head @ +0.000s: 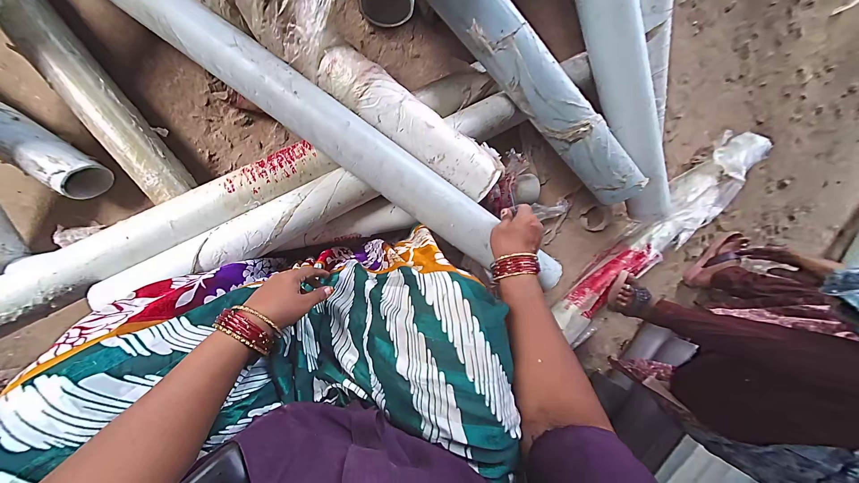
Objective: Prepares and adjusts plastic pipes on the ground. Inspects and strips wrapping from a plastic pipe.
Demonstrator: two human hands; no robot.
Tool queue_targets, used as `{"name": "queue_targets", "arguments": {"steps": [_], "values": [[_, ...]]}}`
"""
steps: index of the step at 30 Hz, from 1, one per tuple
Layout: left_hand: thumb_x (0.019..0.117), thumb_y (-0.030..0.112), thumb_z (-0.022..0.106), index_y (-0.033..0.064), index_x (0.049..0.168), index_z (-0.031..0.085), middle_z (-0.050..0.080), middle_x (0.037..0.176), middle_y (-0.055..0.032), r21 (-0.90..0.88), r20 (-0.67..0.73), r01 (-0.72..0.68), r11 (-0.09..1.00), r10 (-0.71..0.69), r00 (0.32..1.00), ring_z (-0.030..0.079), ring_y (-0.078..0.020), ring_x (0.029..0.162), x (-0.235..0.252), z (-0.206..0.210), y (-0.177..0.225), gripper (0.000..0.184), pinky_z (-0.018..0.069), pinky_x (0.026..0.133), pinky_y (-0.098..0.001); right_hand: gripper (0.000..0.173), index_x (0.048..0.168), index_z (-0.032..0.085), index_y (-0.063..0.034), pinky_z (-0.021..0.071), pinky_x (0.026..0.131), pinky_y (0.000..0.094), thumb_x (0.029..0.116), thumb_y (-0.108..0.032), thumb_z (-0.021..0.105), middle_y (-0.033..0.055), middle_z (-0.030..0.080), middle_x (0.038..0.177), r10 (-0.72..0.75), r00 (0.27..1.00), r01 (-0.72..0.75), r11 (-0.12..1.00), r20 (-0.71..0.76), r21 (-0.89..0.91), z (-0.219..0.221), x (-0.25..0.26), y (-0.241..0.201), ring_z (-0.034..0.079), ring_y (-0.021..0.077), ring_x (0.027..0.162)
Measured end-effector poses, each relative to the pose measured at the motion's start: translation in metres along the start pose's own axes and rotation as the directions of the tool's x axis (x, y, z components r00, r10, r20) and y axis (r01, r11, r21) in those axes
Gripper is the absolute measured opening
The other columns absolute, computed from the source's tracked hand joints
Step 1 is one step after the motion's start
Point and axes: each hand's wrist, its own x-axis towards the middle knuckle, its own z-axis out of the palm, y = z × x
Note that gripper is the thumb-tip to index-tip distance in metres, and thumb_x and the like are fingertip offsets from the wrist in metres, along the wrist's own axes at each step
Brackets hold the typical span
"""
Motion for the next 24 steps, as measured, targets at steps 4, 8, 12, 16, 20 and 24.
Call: {"name": "queue_targets", "arguments": {"steps": [4, 8, 12, 16, 20, 24], "values": [[0.1050, 0.024, 0.062, 0.0056, 0.140, 0.061, 0.069, 0.125, -0.0170, 0.004, 0.017, 0.009, 1.000, -0.009, 1.000, 0.068, -0.0319, 0.106, 0.000, 0.000, -0.001, 0.040, 0.0492, 0.097, -0.0543, 0.026, 0.115, 0.072, 0.0042, 0.0471, 0.096, 0.0577, 0.1036, -0.015, 0.058, 0.0264, 0.071, 0.108, -0.223, 0.975, 0.214, 0.950, 0.016, 0.226, -0.003, 0.010, 0.030, 0.067, 0.0389, 0.105], [0.1050, 0.024, 0.062, 0.0048, 0.140, 0.061, 0.069, 0.125, -0.0177, -0.005, 0.006, -0.009, 1.000, 0.009, 1.000, 0.067, -0.0329, 0.107, 0.001, 0.001, -0.001, 0.040, 0.0490, 0.097, -0.0549, 0.022, 0.106, 0.075, 0.0068, 0.0539, 0.085, 0.0604, 0.0995, -0.011, 0.063, 0.0266, 0.074, 0.098, -0.546, 0.822, 0.562, 0.823, -0.161, 0.080, 0.020, -0.005, 0.038, 0.073, 0.0425, 0.092], [0.1051, 0.024, 0.062, 0.0042, 0.140, 0.061, 0.069, 0.124, -0.0170, 0.009, 0.005, 0.003, 1.000, -0.003, 1.000, 0.067, -0.0333, 0.107, 0.000, 0.002, 0.000, 0.040, 0.0484, 0.098, -0.0555, 0.021, 0.102, 0.069, 0.0116, 0.0551, 0.076, 0.0624, 0.0989, -0.005, 0.056, 0.0313, 0.071, 0.096, -0.599, 0.783, 0.585, 0.801, -0.167, -0.128, 0.029, -0.012, 0.031, 0.072, 0.0492, 0.090], [0.1050, 0.024, 0.062, 0.0046, 0.139, 0.061, 0.069, 0.124, -0.0176, 0.011, -0.012, 0.001, 1.000, -0.001, 1.000, 0.067, -0.0340, 0.108, 0.002, 0.001, -0.003, 0.039, 0.0481, 0.098, -0.0563, 0.030, 0.118, 0.060, 0.0151, 0.0525, 0.087, 0.0647, 0.1047, -0.008, 0.047, 0.0363, 0.067, 0.110, -0.382, 0.923, 0.368, 0.913, -0.051, -0.176, 0.016, -0.003, 0.027, 0.068, 0.0533, 0.104], [0.1048, 0.023, 0.062, 0.0042, 0.139, 0.061, 0.069, 0.124, -0.0183, 0.009, 0.003, -0.001, 1.000, 0.001, 1.000, 0.067, -0.0345, 0.107, 0.001, 0.002, -0.001, 0.039, 0.0484, 0.098, -0.0568, 0.029, 0.117, 0.068, 0.0090, 0.0478, 0.096, 0.0593, 0.1044, -0.013, 0.054, 0.0310, 0.070, 0.109, -0.250, 0.963, 0.261, 0.957, -0.096, 0.129, -0.007, 0.010, 0.046, 0.068, 0.0441, 0.105], [0.1045, 0.023, 0.063, 0.0042, 0.138, 0.062, 0.070, 0.122, -0.0177, -0.001, -0.003, -0.027, 1.000, 0.027, 1.000, 0.068, -0.0333, 0.104, 0.002, 0.004, -0.001, 0.038, 0.0493, 0.095, -0.0563, 0.024, 0.112, 0.075, 0.0065, 0.0527, 0.089, 0.0493, 0.0973, -0.010, 0.065, 0.0269, 0.070, 0.100, -0.495, 0.849, 0.524, 0.836, -0.185, 0.166, 0.012, -0.001, 0.045, 0.068, 0.0373, 0.094]]}}
